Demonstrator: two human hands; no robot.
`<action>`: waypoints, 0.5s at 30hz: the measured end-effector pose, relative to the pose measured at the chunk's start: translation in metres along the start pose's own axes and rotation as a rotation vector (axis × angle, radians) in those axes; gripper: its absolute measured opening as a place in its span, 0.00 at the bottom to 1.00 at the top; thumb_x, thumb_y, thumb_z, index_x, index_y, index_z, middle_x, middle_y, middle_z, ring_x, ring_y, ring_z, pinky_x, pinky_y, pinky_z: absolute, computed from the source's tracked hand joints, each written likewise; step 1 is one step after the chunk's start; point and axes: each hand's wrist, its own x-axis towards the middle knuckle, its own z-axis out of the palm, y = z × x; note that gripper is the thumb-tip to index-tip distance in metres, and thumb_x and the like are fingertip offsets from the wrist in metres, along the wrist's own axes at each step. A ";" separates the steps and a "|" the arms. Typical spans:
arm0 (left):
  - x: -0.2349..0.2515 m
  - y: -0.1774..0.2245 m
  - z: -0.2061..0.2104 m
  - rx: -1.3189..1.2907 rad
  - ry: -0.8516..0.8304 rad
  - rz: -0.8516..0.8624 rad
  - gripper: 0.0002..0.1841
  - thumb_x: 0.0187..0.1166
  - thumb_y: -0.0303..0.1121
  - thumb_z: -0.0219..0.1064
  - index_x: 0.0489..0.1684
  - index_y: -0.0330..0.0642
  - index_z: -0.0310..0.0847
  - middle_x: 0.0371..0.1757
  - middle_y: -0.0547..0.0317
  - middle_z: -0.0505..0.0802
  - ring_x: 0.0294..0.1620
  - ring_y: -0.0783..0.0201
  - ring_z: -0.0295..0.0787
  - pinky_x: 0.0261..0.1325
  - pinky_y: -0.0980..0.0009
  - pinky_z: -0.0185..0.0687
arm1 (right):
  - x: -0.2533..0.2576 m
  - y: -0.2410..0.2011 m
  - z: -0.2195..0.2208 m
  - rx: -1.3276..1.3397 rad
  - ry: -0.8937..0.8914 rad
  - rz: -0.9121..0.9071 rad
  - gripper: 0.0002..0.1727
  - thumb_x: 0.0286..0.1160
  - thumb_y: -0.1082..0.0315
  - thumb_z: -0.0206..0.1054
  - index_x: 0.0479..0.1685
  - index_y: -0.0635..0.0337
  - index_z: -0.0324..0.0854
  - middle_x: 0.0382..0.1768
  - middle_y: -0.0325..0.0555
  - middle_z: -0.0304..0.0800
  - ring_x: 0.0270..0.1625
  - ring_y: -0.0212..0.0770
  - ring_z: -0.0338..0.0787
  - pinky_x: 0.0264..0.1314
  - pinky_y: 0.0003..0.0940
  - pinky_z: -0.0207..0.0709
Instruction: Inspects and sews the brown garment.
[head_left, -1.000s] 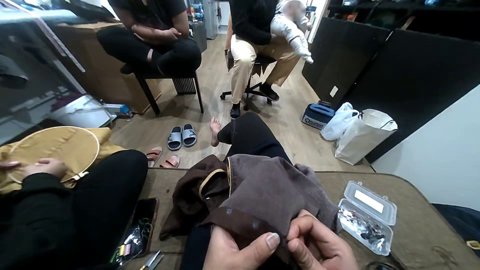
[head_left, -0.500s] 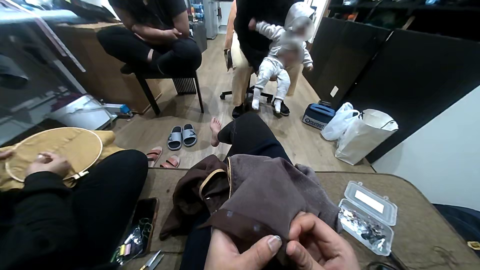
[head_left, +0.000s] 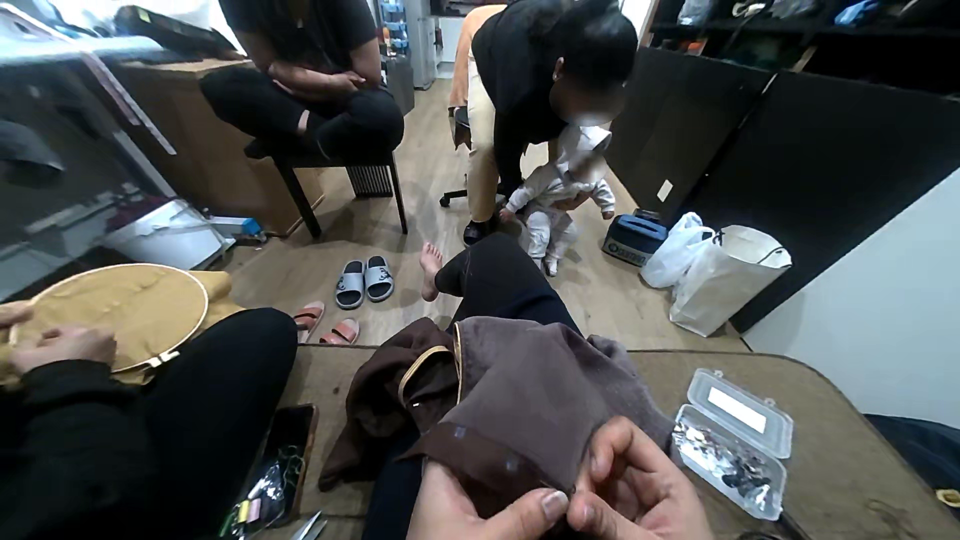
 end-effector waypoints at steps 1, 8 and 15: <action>0.000 0.002 -0.001 0.017 -0.004 0.000 0.29 0.55 0.11 0.79 0.56 0.40 0.74 0.44 0.71 0.98 0.47 0.73 0.97 0.58 0.70 0.94 | 0.000 0.001 -0.002 -0.099 -0.013 -0.069 0.17 0.66 0.67 0.81 0.46 0.46 0.77 0.36 0.21 0.90 0.34 0.16 0.88 0.36 0.15 0.85; 0.000 0.004 -0.005 0.125 -0.064 0.052 0.24 0.60 0.13 0.78 0.54 0.41 0.79 0.44 0.73 0.98 0.46 0.75 0.96 0.57 0.71 0.94 | 0.003 -0.008 -0.012 -0.710 -0.118 -0.470 0.09 0.80 0.65 0.72 0.42 0.63 0.87 0.40 0.46 0.94 0.53 0.32 0.92 0.64 0.23 0.82; 0.000 0.006 -0.004 0.078 -0.095 0.008 0.22 0.63 0.13 0.75 0.52 0.43 0.79 0.41 0.72 0.98 0.42 0.75 0.96 0.53 0.72 0.94 | 0.002 -0.006 -0.007 -0.754 -0.100 -0.492 0.07 0.83 0.69 0.67 0.38 0.64 0.83 0.36 0.48 0.89 0.47 0.33 0.89 0.59 0.19 0.79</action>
